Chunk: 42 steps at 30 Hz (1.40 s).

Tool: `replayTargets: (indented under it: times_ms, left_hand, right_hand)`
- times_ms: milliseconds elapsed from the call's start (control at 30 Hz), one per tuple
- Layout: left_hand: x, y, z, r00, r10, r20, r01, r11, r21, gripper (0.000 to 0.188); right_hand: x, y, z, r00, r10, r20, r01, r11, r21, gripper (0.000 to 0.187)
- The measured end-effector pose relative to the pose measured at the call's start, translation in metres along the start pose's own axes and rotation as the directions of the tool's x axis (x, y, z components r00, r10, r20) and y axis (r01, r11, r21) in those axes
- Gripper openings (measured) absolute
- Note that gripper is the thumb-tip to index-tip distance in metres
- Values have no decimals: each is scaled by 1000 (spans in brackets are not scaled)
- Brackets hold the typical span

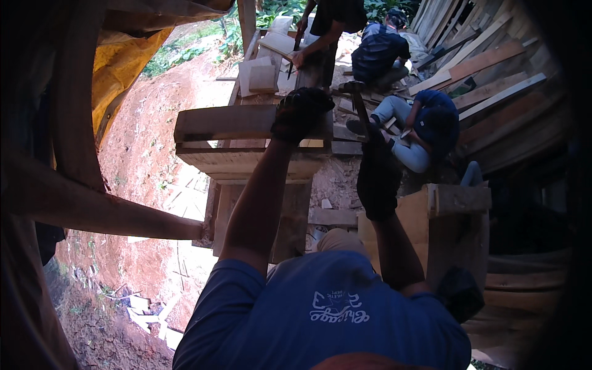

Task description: The person assembles a wooden crate by hand using a hammer to drive nails into wooden slats. They position the slats onto a frame, align the edges, and hammer several nails to secure each piece.

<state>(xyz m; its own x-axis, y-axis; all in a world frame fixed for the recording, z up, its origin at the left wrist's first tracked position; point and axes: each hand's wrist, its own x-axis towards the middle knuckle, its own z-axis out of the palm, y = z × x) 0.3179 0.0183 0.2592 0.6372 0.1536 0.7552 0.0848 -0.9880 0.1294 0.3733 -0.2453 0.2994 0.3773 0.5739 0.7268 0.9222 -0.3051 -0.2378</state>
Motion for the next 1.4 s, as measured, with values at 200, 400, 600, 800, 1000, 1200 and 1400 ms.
replayTargets:
  times_ms: [200,400,600,800,1000,1200,1400]
  left_hand:
    - [10,14,-7,993,-56,100,55,998,14,17]
    - [4,20,-12,977,-194,85,208,958,-196,17]
    - [6,20,-18,978,-203,57,211,951,-228,16]
    - [2,21,-3,986,-161,53,168,965,-203,18]
    - [5,8,-36,991,-71,117,100,961,-257,27]
    - [7,-16,-22,928,-274,254,357,851,-386,37]
    - [5,-7,-19,979,-200,45,202,978,-55,34]
  right_hand:
    - [0,-2,-3,978,-5,209,65,958,-280,35]
    - [10,-14,-19,985,74,154,-41,977,-209,33]
    - [9,0,-13,997,-75,10,76,996,-46,38]
    - [-2,3,-14,969,44,244,39,944,-327,37]
    - [14,4,-55,988,154,34,-155,988,29,35]
    - [-20,23,-69,999,31,-40,-33,998,-62,34]
    - [-48,24,-37,990,95,104,-108,986,125,38]
